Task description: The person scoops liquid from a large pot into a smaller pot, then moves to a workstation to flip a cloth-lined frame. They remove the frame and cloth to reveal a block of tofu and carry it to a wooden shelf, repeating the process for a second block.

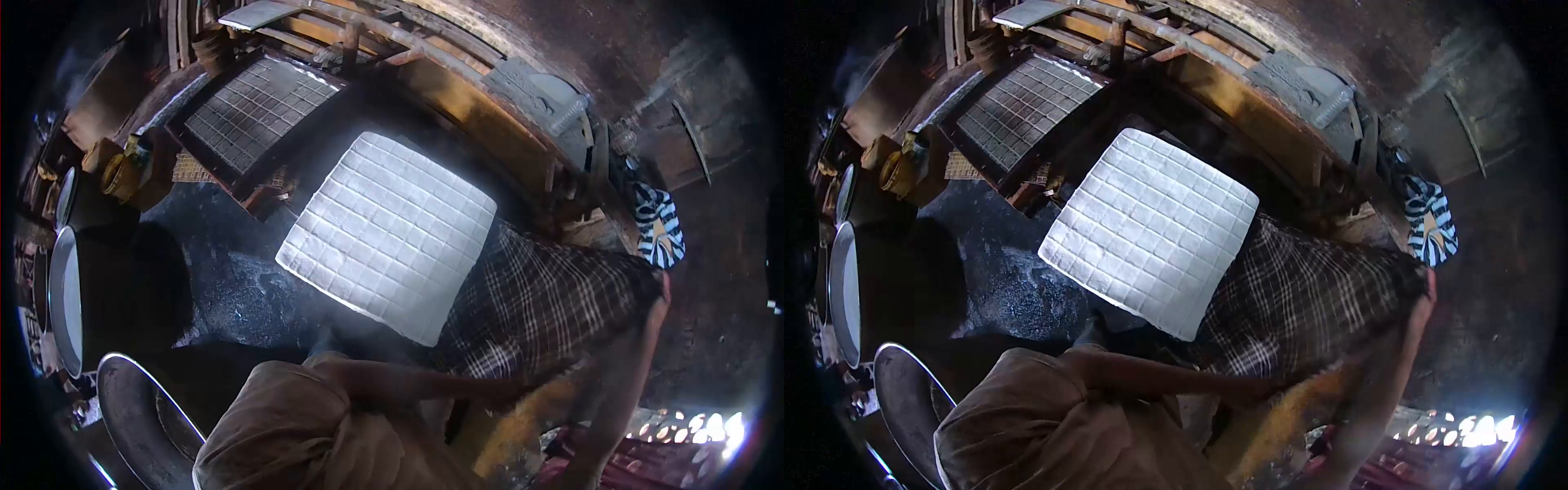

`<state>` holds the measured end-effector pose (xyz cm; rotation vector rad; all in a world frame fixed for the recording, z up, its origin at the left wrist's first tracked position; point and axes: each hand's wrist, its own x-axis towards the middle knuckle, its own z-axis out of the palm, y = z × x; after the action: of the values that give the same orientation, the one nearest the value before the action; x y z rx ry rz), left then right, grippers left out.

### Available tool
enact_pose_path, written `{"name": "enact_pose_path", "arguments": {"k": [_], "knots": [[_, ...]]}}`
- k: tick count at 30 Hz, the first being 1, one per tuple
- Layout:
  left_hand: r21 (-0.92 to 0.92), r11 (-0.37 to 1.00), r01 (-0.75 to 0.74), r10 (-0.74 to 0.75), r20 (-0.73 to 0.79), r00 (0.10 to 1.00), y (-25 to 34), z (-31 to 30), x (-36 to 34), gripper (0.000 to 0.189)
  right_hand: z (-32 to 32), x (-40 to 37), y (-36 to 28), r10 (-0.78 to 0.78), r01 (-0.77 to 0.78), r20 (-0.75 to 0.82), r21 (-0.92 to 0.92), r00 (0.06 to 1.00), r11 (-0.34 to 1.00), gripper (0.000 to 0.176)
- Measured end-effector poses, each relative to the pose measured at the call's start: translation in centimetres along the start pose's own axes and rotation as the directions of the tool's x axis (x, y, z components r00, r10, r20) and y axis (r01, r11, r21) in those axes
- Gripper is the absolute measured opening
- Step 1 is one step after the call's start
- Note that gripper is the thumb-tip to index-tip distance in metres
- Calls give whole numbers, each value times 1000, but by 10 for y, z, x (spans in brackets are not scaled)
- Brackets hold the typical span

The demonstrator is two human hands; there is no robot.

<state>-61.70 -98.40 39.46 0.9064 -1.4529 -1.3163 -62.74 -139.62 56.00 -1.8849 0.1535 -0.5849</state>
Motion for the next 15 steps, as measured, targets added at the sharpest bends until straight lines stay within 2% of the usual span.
{"name": "enact_pose_path", "arguments": {"k": [1, 2, 3, 4, 5, 6, 7, 9, 10, 11, 12, 13, 14, 15], "knots": [[-133, 988, 79, -95, -117, 989, 8, -15, -32, 65, -6, -4, 41, -80, -7, 275, 302, 958, 953, 37], [186, 980, 68, -25, -221, 975, -18, -22, -53, 64, 24, -5, 45, 16, -83, 230, 281, 973, 956, 36], [488, 869, 80, 76, -293, 953, -43, -31, -76, 62, 55, -5, 48, 113, -160, 183, 270, 977, 949, 35], [491, 868, 80, 66, -273, 960, -31, -51, -105, 62, 126, -12, 41, 157, -157, -38, 5, 987, 988, 28], [459, 831, 315, -128, -394, 910, -8, -83, -137, 59, 197, -18, 35, 193, -255, -257, -238, 947, 937, 22], [148, 924, 353, -191, -620, 761, -35, -93, -174, 56, 232, -34, 62, 53, -161, -235, -472, 971, 867, 16], [-143, 967, 212, -240, -798, 553, -62, -103, -211, 53, 253, -64, 103, 149, -249, -225, -527, 963, 813, 16], [-120, 937, 327, -209, -945, 251, -78, -146, -298, 52, 291, -123, 185, 338, -383, -200, -646, 920, 660, 16], [-138, 915, 380, -185, -979, 89, -85, -167, -341, 51, 303, -157, 231, 569, -553, -150, -525, 808, 647, 18], [5, 848, 530, 29, -999, -36, -84, -178, -379, 52, 330, -167, 203, 728, -761, -235, -291, 645, 580, 21], [-183, 797, 576, -139, -983, -119, -82, -192, -411, 49, 366, -177, 175, 861, -893, -251, -31, 442, 449, 26], [-140, 730, 670, -39, -986, -163, -73, -194, -431, 51, 387, -188, 171, 864, -895, -253, -22, 436, 445, 26], [-179, 619, 765, -21, -977, -212, -87, -203, -451, 44, 406, -197, 167, 839, -846, -307, 157, 448, 509, 31], [-94, 613, 785, -21, -994, -103, -103, -204, -472, 41, 417, -204, 167, 817, -762, -362, 323, 449, 561, 36]]}}
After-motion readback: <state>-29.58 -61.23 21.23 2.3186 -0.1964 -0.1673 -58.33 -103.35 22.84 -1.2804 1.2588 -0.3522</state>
